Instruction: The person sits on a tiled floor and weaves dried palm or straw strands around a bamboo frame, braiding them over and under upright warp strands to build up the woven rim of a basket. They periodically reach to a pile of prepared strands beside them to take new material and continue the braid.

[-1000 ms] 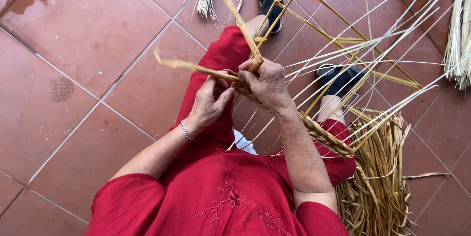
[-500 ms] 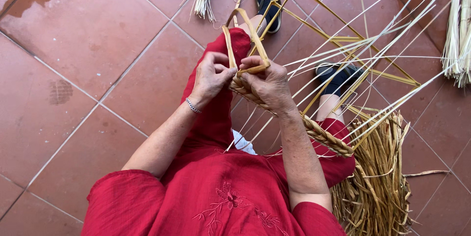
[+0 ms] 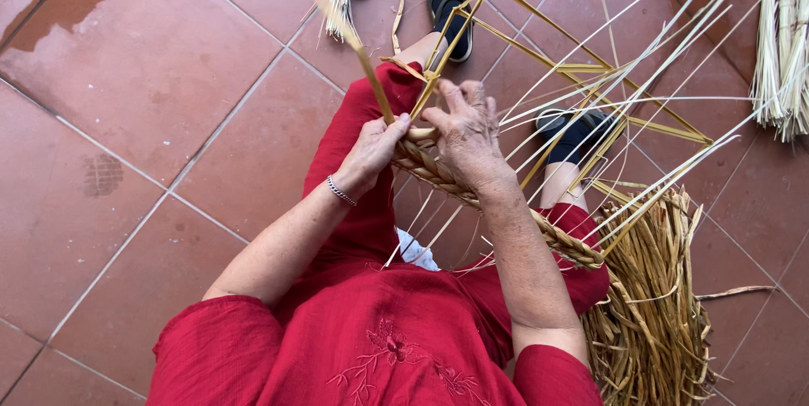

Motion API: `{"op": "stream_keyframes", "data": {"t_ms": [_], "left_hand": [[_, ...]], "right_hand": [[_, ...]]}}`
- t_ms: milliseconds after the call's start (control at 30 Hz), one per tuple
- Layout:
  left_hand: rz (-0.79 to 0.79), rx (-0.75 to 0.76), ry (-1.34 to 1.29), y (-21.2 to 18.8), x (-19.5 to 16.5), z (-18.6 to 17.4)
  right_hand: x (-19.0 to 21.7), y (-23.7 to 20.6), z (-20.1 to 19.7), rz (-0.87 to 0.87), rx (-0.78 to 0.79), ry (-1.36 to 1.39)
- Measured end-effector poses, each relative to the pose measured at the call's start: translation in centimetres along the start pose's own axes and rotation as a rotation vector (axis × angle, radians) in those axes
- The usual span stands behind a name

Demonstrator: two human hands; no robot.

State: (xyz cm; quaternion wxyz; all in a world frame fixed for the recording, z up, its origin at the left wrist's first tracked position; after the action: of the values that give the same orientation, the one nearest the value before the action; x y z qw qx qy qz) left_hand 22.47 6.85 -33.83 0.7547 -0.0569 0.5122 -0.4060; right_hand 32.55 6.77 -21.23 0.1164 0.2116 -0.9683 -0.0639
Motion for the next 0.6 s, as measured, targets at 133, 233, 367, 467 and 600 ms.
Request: {"op": "stream_keyframes", "data": {"t_ms": [133,233,367,467,600], "left_hand": [[0.066,-0.048,-0.027,-0.5,-0.7,-1.0],[0.339,-0.112,0.059,-1.3,-2.8,-1.6],[0.404,-0.252,0.272,-2.0,-3.3,-1.9],[0.419,-0.293,0.396,-2.7,-4.1,-1.7],[0.586,-0.343,0.728,-4.9,-7.0,-0.5]], "right_hand": [[1.1,0.5,-4.7,-0.070,-0.129,-0.122],[3.2,0.1,-7.8,-0.153,-0.165,-0.154],[7.7,-1.8,-9.2,-0.259,-0.139,-0.056],[10.3,-5.1,-8.5,-0.183,-0.024,0.003],[12.1,-10.3,-6.7,-0.074,0.056,-0.002]]}}
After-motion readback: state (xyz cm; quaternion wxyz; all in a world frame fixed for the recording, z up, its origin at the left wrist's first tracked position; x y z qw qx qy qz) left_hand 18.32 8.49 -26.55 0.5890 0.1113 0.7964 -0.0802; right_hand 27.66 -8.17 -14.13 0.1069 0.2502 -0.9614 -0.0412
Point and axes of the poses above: each hand's wrist, its own y-axis towards the middle knuckle, its own z-axis out of the palm, x = y × z, the point moved 9 cm from there along y, towards the middle knuckle, and after that the axes turned 6 degrees about -z, right-handed, at the moved point
